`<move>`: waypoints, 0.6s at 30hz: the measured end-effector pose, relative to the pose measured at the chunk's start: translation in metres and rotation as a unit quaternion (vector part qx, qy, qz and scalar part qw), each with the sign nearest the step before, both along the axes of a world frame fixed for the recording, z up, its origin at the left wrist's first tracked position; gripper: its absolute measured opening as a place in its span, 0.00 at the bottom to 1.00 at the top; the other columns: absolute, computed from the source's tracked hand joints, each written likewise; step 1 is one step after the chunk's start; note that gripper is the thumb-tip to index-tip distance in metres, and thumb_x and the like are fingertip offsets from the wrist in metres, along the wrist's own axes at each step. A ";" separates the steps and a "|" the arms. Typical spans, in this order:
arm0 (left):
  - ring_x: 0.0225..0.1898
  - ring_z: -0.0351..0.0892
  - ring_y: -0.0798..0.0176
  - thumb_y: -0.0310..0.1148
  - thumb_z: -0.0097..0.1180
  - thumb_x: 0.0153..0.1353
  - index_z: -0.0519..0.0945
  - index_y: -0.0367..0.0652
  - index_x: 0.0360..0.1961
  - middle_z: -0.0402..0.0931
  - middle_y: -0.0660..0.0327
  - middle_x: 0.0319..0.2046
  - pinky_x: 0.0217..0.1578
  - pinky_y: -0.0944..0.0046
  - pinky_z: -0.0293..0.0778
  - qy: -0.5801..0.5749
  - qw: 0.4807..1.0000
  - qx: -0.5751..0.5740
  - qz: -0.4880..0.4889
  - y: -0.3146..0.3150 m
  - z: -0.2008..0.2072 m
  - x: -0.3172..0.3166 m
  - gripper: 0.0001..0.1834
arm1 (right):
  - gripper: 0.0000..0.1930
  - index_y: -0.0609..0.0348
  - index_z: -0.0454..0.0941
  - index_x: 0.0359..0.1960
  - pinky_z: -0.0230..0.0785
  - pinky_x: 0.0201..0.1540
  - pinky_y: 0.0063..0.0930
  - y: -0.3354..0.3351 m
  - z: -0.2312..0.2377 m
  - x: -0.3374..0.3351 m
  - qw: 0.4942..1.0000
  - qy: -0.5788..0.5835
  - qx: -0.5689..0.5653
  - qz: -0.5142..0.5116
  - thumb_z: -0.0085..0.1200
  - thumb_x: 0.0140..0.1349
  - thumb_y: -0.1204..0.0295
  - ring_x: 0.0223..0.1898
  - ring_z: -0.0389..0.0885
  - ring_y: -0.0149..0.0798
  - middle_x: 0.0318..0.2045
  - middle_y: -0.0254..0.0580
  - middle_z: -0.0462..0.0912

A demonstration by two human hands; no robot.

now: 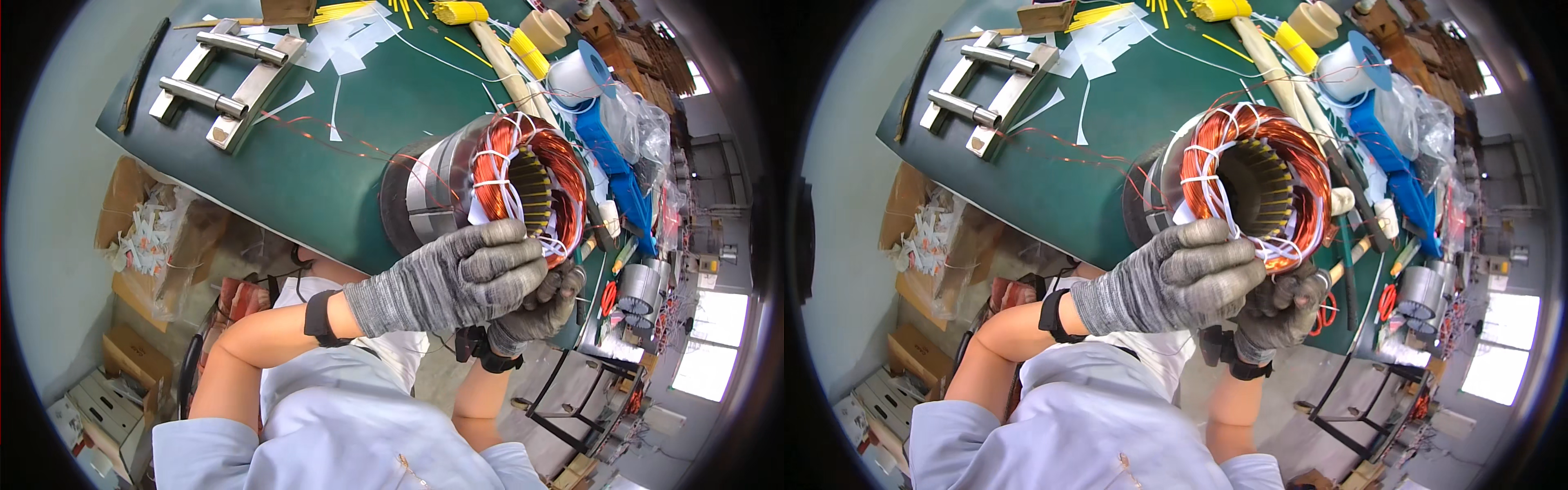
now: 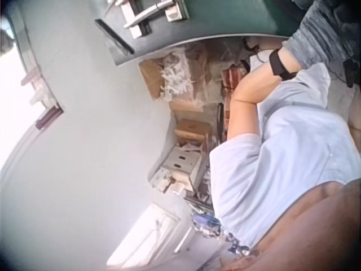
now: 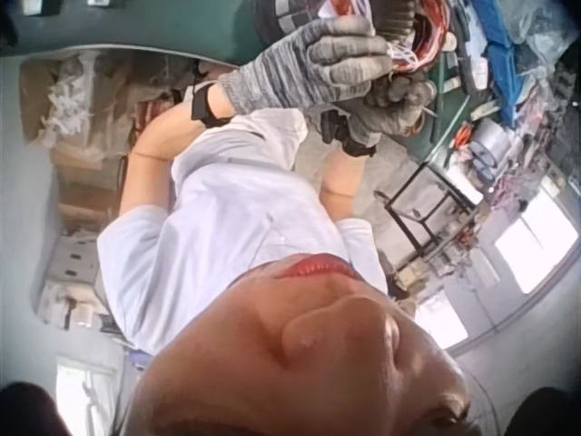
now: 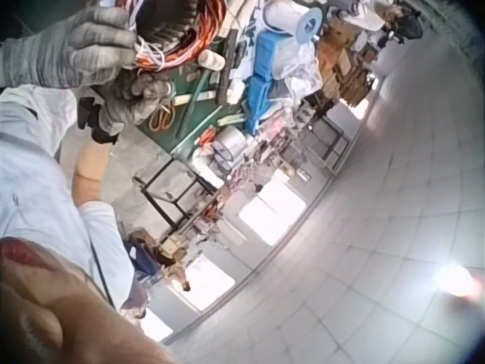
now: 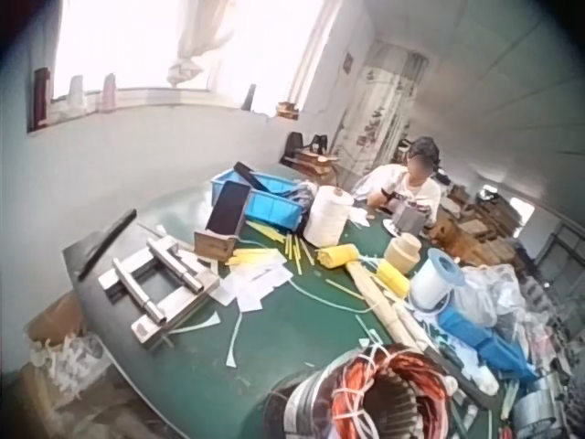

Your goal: Winding copper wire through a motor stator and securing the coils with ties.

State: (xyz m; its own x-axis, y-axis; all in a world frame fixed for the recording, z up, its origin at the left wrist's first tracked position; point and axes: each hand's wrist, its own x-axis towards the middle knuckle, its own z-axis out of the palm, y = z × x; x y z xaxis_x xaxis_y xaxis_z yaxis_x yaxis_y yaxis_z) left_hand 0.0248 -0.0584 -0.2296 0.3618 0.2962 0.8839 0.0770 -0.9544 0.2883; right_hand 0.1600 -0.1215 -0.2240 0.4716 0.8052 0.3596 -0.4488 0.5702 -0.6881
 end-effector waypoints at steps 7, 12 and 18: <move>0.44 0.69 0.52 0.52 0.49 0.52 0.73 0.41 0.19 0.70 0.56 0.38 0.48 0.52 0.64 0.015 0.992 -0.041 -0.117 0.033 0.019 -0.030 0.23 | 0.10 0.54 0.62 0.19 0.43 0.08 0.16 -0.008 0.004 -0.034 0.995 0.089 -0.044 -0.006 0.49 0.55 0.74 0.08 0.48 0.22 0.11 0.28 0.58; 0.37 0.70 0.60 0.48 0.46 0.60 0.71 0.40 0.37 0.70 0.57 0.33 0.39 0.61 0.67 0.030 0.946 -0.321 0.044 -0.007 -0.028 -0.062 0.20 | 0.04 0.55 0.70 0.27 0.46 0.12 0.14 -0.010 -0.001 -0.047 0.995 0.069 -0.031 0.070 0.51 0.57 0.72 0.12 0.55 0.21 0.18 0.32 0.68; 0.39 0.71 0.49 0.28 0.49 0.55 0.73 0.38 0.38 0.71 0.54 0.35 0.43 0.55 0.66 0.140 0.946 -0.282 -0.072 -0.052 0.021 -0.042 0.09 | 0.07 0.53 0.68 0.27 0.47 0.13 0.16 -0.012 0.004 -0.046 0.997 -0.021 -0.070 0.022 0.45 0.62 0.68 0.12 0.52 0.19 0.19 0.32 0.68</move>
